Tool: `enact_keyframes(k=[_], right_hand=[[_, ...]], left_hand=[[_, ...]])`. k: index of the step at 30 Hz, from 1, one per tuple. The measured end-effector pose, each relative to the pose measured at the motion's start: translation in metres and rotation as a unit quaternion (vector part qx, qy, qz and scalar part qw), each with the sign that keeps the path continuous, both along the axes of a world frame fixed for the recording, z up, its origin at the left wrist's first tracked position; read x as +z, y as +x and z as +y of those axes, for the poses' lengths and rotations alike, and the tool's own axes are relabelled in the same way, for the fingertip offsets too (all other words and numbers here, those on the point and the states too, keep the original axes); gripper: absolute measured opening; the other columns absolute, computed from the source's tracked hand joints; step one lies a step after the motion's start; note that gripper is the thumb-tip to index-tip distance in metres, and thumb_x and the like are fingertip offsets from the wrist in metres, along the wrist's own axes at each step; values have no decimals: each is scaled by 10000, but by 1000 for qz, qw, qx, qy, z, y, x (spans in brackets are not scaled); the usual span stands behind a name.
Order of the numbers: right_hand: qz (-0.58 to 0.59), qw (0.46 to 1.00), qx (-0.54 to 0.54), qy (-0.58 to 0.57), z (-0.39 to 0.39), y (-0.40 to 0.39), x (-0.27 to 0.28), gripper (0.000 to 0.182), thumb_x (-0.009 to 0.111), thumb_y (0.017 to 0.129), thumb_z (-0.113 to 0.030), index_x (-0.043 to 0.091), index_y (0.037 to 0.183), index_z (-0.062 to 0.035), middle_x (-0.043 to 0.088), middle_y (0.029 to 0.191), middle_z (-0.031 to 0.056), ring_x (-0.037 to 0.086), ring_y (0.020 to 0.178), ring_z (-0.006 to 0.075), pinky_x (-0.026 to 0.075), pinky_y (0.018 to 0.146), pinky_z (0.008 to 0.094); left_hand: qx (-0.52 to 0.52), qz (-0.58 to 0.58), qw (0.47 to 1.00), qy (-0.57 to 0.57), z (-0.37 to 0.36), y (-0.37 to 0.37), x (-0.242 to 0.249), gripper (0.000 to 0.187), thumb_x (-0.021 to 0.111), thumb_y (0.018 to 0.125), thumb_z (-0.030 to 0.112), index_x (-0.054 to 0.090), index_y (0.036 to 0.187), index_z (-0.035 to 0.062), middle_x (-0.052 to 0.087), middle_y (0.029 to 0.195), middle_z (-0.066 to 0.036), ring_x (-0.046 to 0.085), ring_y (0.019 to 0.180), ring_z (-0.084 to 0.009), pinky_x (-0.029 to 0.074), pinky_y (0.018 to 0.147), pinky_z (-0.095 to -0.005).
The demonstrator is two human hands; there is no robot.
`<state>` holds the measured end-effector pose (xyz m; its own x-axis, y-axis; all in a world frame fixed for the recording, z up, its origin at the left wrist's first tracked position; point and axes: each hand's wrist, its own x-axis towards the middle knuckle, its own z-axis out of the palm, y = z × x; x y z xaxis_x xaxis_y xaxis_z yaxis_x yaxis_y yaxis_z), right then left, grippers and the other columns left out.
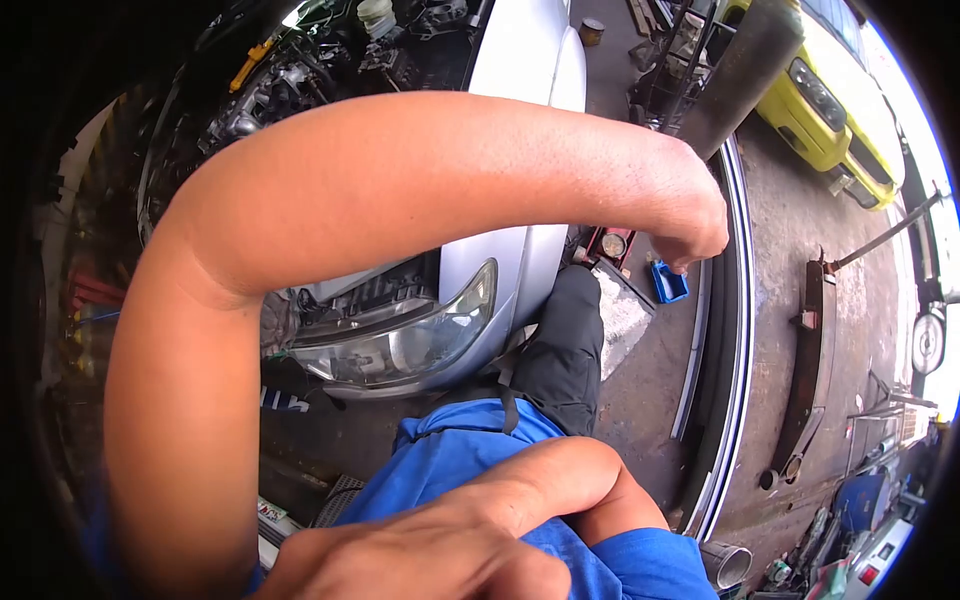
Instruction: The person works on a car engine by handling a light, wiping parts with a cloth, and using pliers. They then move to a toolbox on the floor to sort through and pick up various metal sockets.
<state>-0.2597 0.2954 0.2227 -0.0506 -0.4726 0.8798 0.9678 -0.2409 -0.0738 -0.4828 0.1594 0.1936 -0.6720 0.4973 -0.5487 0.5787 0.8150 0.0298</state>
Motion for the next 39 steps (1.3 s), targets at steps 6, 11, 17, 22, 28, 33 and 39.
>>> enact_keyframes(k=[6,11,17,22,28,33,39], right_hand=[[77,996,30,12,-5,14,-1,812,495,980,-604,483,1442,64,494,1498,219,492,1373,388,365,1151,505],[123,990,60,16,-3,26,0,753,503,1005,-564,507,1430,58,525,1480,216,520,1355,392,390,1139,505],[477,855,-158,125,9,-38,-43,643,560,1020,-471,547,1405,45,577,1432,223,570,1322,367,434,1117,460],[678,433,-388,449,74,-82,-125,431,584,1029,-360,651,1291,-25,711,1158,225,671,1103,405,525,928,438],[763,325,-364,425,109,-69,-173,485,573,1013,-441,665,1262,-34,705,1146,238,665,1081,420,523,941,479],[812,309,-284,406,99,-62,-209,518,531,1018,-509,650,1309,-98,698,1182,232,648,1128,424,515,970,486],[938,167,-156,260,115,-110,-287,601,576,972,-564,744,1033,10,729,1041,250,690,1038,431,540,896,516]], left_hand=[[40,58,996,56,4,20,-28,456,669,938,479,745,1213,124,714,1250,-114,652,1169,-338,498,1023,-460],[123,67,990,-15,26,42,-14,342,715,915,397,784,1061,95,748,1106,-114,695,1046,-313,562,886,-415],[250,228,910,238,-9,173,-1,363,654,964,373,661,1064,24,694,935,-185,698,910,-373,561,784,-477],[561,-68,645,514,-32,333,-59,351,651,997,301,676,1253,62,744,998,-171,737,908,-310,568,810,-396],[593,-56,737,320,50,475,-268,526,560,999,505,685,1227,48,717,1151,-215,675,1107,-376,517,985,-453],[705,-120,606,347,135,532,-321,584,554,989,559,724,1141,22,737,1079,-210,698,1049,-376,534,917,-427],[760,-79,450,462,206,622,-361,492,634,993,421,694,1135,-47,734,1064,-167,647,974,-194,530,865,-382]])
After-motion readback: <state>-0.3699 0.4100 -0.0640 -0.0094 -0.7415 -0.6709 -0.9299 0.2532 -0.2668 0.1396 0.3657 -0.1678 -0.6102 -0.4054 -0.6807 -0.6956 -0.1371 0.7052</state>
